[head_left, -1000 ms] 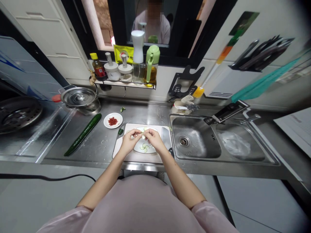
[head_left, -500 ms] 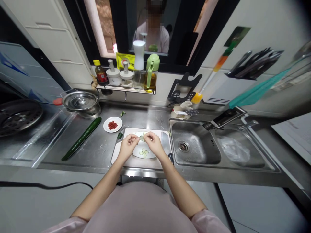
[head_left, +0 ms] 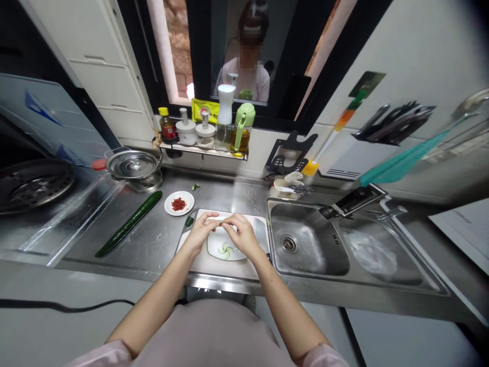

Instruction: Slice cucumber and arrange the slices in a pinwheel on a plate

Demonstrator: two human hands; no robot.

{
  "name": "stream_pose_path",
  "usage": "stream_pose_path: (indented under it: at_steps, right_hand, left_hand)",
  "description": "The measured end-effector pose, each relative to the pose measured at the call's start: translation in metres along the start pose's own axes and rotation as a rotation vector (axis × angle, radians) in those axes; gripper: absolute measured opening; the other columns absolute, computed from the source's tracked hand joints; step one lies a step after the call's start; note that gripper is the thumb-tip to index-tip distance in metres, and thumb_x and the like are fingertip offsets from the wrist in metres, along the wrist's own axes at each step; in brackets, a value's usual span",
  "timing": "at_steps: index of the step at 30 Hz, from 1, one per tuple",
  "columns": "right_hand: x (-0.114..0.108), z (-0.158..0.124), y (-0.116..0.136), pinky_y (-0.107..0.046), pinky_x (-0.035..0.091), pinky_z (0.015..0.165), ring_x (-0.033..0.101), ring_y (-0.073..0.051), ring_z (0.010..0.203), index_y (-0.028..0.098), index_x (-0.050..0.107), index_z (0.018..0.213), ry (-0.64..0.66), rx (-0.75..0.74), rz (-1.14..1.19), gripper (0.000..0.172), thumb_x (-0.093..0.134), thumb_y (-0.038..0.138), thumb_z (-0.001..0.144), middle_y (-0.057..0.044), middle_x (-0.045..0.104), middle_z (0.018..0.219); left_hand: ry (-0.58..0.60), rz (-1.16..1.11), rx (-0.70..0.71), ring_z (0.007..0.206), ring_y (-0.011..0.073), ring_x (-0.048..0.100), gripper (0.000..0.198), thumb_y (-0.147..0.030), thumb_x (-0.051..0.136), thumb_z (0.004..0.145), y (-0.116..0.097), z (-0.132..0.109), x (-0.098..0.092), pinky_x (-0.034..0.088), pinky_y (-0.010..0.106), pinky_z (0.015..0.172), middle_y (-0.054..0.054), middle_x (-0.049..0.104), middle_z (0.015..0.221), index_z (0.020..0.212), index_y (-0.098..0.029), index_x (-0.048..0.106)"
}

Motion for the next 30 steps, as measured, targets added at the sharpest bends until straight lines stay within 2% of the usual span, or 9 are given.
stream_pose_path:
  at_steps: [5, 10, 20, 25, 30]
  right_hand:
    - [0.001, 0.005, -0.002, -0.031, 0.039, 0.082, 0.055, -0.019, 0.087, 0.023, 0.067, 0.083, -0.003, -0.014, -0.035, 0.017, 0.054, 0.032, 0.090, -0.004, 0.062, 0.084]
    - [0.009, 0.008, -0.006, -0.028, 0.039, 0.075, 0.054, -0.017, 0.080, 0.021, 0.064, 0.075, -0.025, 0.046, -0.015, 0.017, 0.054, 0.029, 0.087, -0.003, 0.061, 0.078]
    - [0.023, 0.018, -0.022, -0.026, 0.043, 0.069, 0.055, -0.014, 0.067, 0.018, 0.064, 0.067, -0.033, 0.317, 0.321, 0.017, 0.056, 0.030, 0.075, -0.001, 0.065, 0.069]
    - [0.028, 0.020, -0.026, -0.023, 0.041, 0.059, 0.051, -0.011, 0.057, 0.018, 0.062, 0.063, -0.021, 0.444, 0.485, 0.014, 0.055, 0.029, 0.068, 0.002, 0.058, 0.057]
    - [0.031, 0.018, -0.027, -0.020, 0.035, 0.049, 0.046, -0.009, 0.050, 0.018, 0.060, 0.061, -0.004, 0.551, 0.521, 0.014, 0.054, 0.030, 0.066, 0.003, 0.054, 0.051]
  left_hand:
    - [0.001, -0.087, 0.014, 0.065, 0.0108, 0.057, 0.046, -0.034, 0.076, 0.060, -0.001, 0.002, -0.001, 0.040, 0.023, 0.063, -0.001, 0.065, 0.073, 0.100, -0.020, 0.060]
    - [0.005, -0.103, 0.073, 0.068, 0.0101, 0.058, 0.048, -0.032, 0.077, 0.060, 0.000, 0.008, -0.004, 0.042, 0.024, 0.070, -0.003, 0.063, 0.071, 0.102, -0.019, 0.058]
    - [0.030, -0.025, 0.147, 0.067, 0.0107, 0.056, 0.049, -0.038, 0.074, 0.061, 0.005, 0.021, -0.006, 0.041, 0.024, 0.068, -0.003, 0.059, 0.071, 0.102, -0.019, 0.055]
    - [0.027, 0.042, 0.174, 0.067, 0.0107, 0.054, 0.049, -0.040, 0.072, 0.063, 0.004, 0.021, -0.006, 0.039, 0.024, 0.067, -0.002, 0.059, 0.073, 0.103, -0.019, 0.054]
    - [0.034, 0.061, 0.201, 0.067, 0.0102, 0.053, 0.046, -0.036, 0.071, 0.065, 0.009, 0.024, -0.007, 0.037, 0.023, 0.066, -0.003, 0.059, 0.073, 0.104, -0.019, 0.054]
Point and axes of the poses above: each hand's wrist, its own z-axis towards the middle knuckle, its own x-axis out of the palm, y = z × x, the point moved 2 cm from there along z, towards the middle knuckle
